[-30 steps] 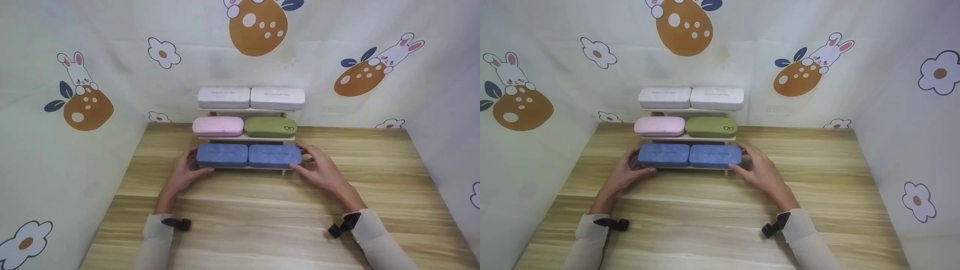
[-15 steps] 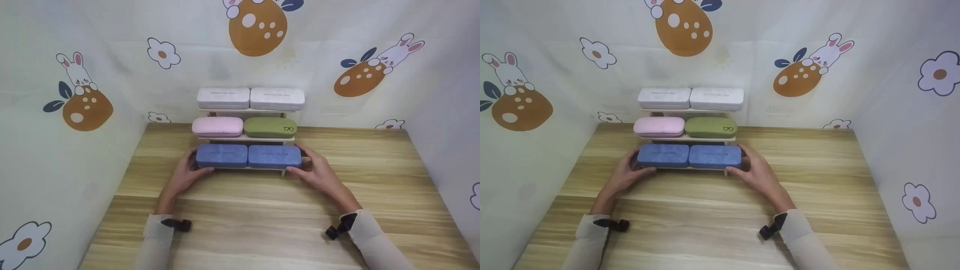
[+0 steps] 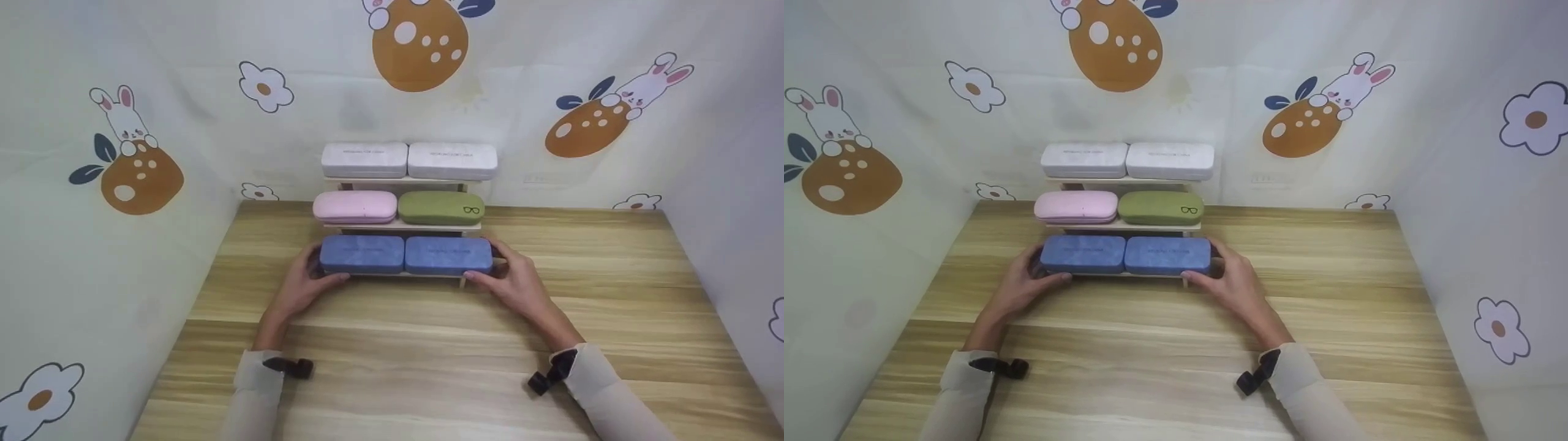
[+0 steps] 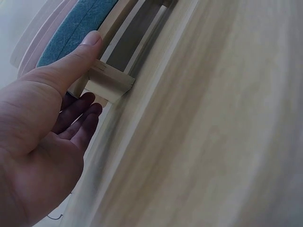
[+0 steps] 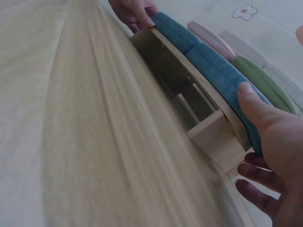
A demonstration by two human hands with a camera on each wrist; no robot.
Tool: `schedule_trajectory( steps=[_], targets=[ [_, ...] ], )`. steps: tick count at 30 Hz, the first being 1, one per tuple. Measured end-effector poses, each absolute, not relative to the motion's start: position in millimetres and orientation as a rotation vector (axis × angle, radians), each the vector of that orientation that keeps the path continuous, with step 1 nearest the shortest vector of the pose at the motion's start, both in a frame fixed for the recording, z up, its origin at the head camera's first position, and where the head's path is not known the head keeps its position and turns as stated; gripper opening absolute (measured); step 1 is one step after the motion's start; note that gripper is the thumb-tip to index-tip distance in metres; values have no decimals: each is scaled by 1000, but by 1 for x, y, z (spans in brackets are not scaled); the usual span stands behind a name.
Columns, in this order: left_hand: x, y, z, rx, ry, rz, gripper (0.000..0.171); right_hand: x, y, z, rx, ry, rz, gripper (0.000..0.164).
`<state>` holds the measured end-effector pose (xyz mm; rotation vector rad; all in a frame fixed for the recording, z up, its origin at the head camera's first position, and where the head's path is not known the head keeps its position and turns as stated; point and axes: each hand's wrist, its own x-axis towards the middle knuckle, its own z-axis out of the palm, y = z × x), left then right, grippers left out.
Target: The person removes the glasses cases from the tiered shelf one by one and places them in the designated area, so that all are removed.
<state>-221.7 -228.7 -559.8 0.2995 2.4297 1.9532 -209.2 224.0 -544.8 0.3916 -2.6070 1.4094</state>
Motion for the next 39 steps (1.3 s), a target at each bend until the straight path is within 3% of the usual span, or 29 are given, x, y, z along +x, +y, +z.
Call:
schedule_trajectory(
  steps=[39],
  targets=[
    [-222,-228,-559,303,2432,1968,88,-202,238,-543,346,-2560,1401,84]
  ],
)
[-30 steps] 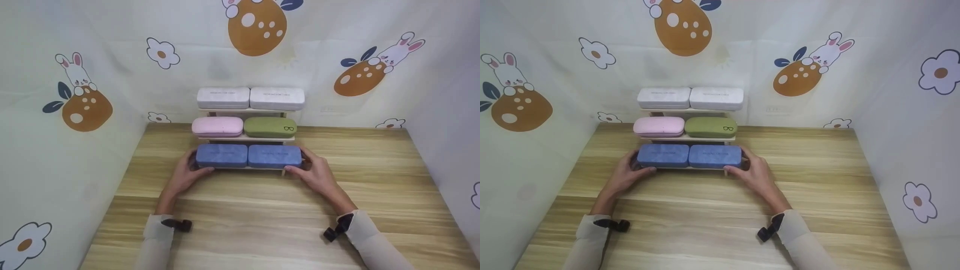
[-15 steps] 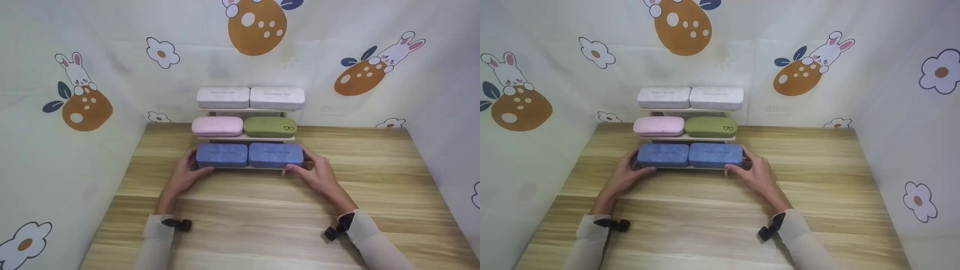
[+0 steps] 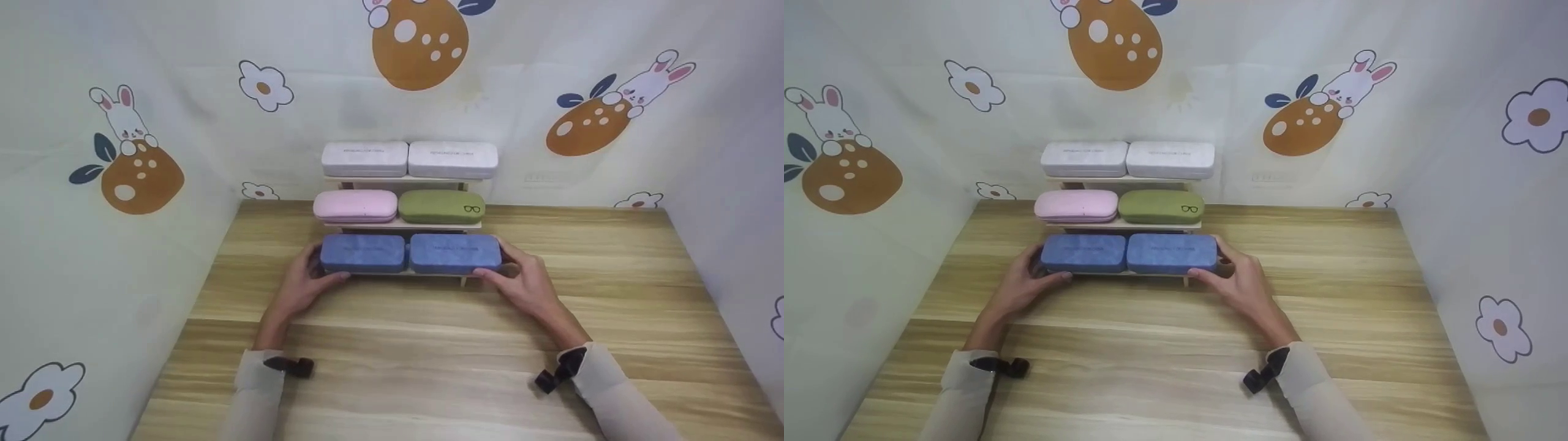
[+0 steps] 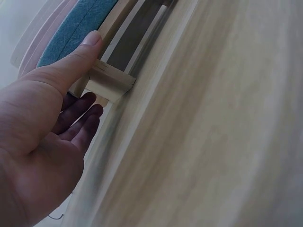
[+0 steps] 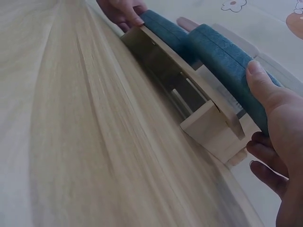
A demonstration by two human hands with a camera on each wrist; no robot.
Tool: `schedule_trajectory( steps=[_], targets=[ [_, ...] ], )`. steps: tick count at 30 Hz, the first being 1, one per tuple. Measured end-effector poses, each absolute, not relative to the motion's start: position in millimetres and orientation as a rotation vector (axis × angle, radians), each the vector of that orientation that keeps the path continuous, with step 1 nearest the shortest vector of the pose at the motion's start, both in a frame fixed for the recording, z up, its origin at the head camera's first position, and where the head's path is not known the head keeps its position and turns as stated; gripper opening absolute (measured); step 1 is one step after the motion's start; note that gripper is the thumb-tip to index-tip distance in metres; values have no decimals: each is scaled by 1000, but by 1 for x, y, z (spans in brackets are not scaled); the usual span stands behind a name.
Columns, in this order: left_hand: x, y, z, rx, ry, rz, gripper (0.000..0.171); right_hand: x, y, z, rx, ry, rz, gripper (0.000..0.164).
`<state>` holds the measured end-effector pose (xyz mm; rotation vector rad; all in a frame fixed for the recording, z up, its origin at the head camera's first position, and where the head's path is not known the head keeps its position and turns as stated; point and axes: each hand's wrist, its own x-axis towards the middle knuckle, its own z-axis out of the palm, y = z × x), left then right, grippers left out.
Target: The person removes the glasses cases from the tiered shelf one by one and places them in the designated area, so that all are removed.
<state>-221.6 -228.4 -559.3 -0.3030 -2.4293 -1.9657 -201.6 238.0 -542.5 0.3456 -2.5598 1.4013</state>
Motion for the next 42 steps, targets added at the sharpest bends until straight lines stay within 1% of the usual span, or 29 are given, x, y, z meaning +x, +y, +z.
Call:
schedule_trajectory(
  steps=[7,21,30,42],
  targets=[
    [-222,-229,-560,-299,-2446,-1946,87,-200,252,-544,332,-2542,1403,79],
    [-221,-228,-558,-292,-2480,-1918,87,-202,285,-543,350,-2549,1485,82],
    [-220,-229,-559,-271,-2492,-1926,91,-199,306,-545,314,-2529,1457,79],
    [-223,-229,-563,-307,-2434,-1957,86,-195,329,-546,257,-2554,1441,79]
  ],
)
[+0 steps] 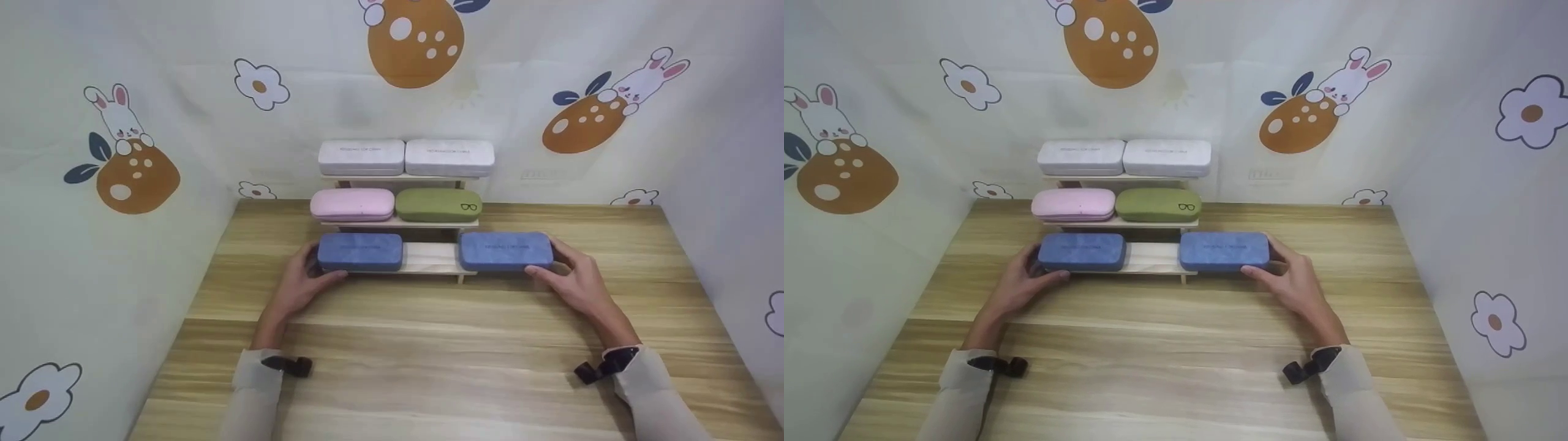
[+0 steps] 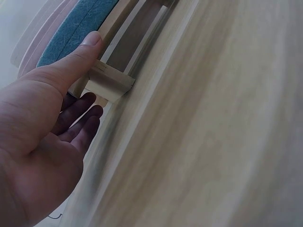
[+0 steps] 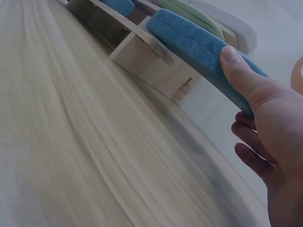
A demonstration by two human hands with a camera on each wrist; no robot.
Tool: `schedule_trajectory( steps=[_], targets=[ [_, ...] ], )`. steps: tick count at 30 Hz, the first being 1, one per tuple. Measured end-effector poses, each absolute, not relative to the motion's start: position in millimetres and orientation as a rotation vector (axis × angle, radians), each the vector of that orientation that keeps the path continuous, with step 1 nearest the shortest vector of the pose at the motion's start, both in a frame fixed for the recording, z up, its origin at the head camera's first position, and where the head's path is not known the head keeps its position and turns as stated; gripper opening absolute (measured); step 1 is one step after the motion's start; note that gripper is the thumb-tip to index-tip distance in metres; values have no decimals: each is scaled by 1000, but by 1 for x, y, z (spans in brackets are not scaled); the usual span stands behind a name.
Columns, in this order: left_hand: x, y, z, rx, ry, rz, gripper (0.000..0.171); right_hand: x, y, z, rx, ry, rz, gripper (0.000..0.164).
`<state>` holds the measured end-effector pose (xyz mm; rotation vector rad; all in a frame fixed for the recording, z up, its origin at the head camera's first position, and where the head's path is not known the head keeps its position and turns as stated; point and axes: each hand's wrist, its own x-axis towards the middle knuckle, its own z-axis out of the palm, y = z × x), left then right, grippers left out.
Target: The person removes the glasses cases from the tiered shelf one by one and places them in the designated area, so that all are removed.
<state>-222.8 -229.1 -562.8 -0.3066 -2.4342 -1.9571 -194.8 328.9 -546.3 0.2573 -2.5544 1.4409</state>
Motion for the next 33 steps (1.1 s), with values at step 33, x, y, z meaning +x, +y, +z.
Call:
schedule_trajectory(
  steps=[33],
  targets=[
    [-221,-230,-561,-284,-2471,-1968,94,-218,349,-551,146,-2531,1519,77]
  ],
)
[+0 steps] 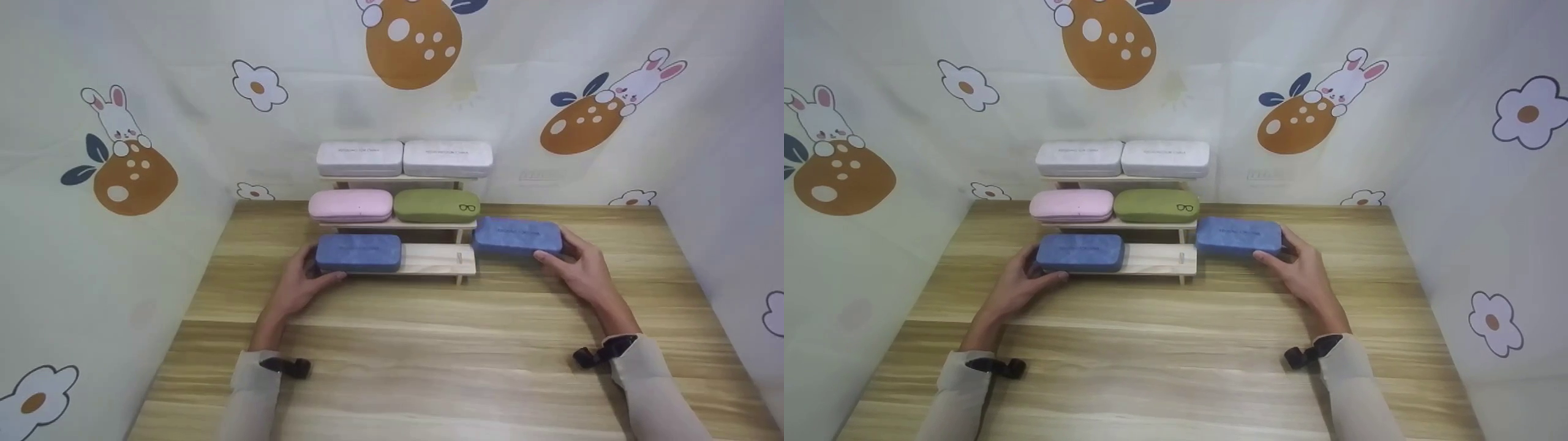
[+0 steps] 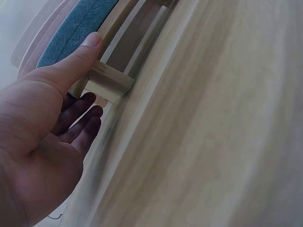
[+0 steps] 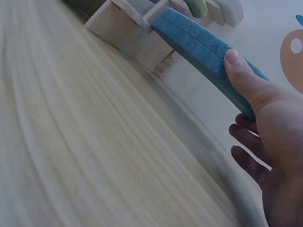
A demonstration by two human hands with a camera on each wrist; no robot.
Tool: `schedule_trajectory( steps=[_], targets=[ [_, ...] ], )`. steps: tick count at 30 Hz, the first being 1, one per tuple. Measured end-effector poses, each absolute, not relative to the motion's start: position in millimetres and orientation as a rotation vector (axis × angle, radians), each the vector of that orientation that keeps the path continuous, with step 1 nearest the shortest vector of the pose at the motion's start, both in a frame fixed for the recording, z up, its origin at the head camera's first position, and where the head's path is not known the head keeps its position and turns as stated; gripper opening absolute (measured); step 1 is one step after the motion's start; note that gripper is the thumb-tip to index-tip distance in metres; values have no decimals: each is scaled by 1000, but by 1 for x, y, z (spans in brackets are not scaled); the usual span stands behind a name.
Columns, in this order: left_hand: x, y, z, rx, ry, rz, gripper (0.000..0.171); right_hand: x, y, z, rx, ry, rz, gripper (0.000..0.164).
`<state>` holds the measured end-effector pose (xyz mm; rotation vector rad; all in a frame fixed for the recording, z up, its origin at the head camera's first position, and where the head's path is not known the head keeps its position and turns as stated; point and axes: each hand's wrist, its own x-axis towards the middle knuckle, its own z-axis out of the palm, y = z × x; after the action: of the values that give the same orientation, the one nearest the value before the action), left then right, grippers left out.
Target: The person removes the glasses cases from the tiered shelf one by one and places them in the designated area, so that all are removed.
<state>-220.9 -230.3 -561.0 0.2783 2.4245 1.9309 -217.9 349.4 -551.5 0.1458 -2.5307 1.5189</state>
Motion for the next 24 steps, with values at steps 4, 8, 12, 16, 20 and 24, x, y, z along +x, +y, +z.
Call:
schedule_trajectory(
  steps=[4,8,12,16,20,24],
  targets=[
    [-221,-231,-561,286,2419,1933,95,-226,349,-553,104,-2550,1461,78],
    [-221,-230,-560,302,2416,1947,91,-235,348,-557,77,-2561,1407,82],
    [-220,-228,-560,320,2428,1958,88,-243,345,-559,102,-2573,1376,85],
    [-221,-228,-561,329,2442,1955,88,-250,340,-560,122,-2591,1344,87],
    [-221,-228,-561,309,2458,1936,88,-257,337,-561,121,-2590,1328,86],
    [-221,-228,-561,293,2465,1928,88,-266,336,-562,121,-2597,1318,84]
  ],
)
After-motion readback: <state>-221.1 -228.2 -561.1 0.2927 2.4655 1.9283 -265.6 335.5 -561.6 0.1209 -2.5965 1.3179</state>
